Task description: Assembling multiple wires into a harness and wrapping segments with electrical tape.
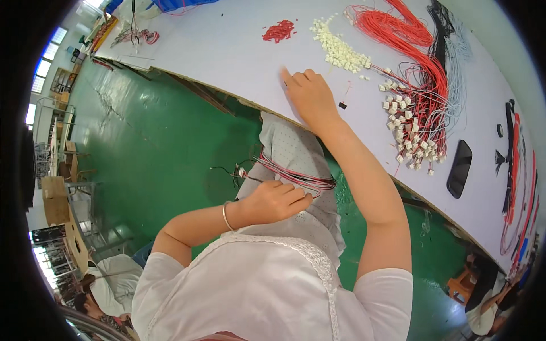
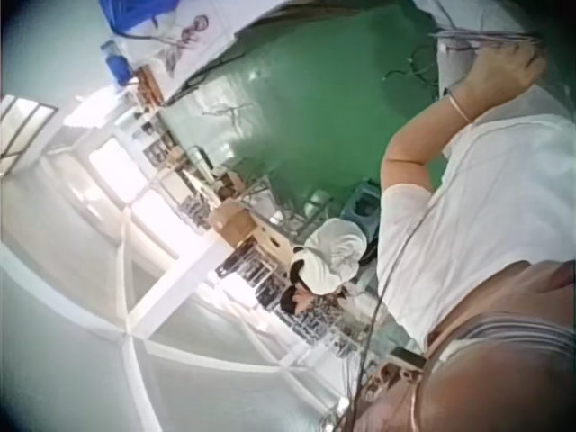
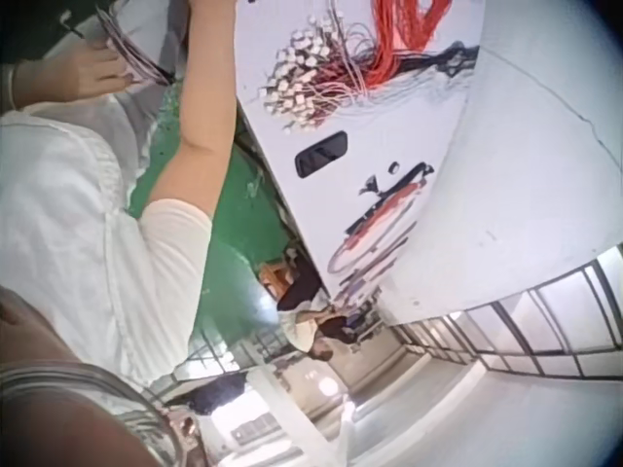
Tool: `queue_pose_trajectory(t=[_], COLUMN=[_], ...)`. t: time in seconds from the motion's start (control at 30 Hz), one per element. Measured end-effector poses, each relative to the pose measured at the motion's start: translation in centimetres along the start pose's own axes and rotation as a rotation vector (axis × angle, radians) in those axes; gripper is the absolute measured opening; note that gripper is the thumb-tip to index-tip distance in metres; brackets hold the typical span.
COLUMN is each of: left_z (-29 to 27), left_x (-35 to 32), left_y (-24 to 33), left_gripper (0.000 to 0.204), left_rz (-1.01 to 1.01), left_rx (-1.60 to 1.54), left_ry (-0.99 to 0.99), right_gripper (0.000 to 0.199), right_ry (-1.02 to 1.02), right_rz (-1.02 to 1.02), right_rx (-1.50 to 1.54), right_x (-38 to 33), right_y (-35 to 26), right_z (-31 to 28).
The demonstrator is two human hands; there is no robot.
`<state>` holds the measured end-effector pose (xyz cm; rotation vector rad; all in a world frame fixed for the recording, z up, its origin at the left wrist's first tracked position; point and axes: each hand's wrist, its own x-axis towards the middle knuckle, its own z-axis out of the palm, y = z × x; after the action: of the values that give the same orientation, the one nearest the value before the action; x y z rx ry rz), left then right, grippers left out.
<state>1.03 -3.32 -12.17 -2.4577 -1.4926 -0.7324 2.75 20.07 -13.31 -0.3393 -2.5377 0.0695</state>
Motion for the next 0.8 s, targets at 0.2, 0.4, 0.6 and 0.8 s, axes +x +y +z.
queue_pose_trajectory(t=[0.2,0.4,0.6,0.8], left_z=[-1.8,-3.3,-3.4,-2.7], left_x=[1.5,3.5,4.5,4.6], left_y=[-1.6,-3.1,-2.3,-2.0], left_gripper=[0.014,0.011,0.016,0.019], left_rz=[0.04,-0.323,-0.045,0.386], left_rx=[-0.037,-0.53,-0.358,-0.028], left_ry=[-0.037,-0.02,-0.164,0.02], right_gripper=[0.049,0.019,0.017,0.023], right_ry=[0.097,-0.172,-0.113,-0.156], right_rz=[0.181,0.835,0.911,1.113], right_rx=[0.311,1.163,1.167,1.586], right_x=[-1.3,-12.4,-17.0,-19.2], right_y=[-0.4,-8.7,-10.7,-10.3], right_z=[-4.9,-12.6,-13.2,-12.3])
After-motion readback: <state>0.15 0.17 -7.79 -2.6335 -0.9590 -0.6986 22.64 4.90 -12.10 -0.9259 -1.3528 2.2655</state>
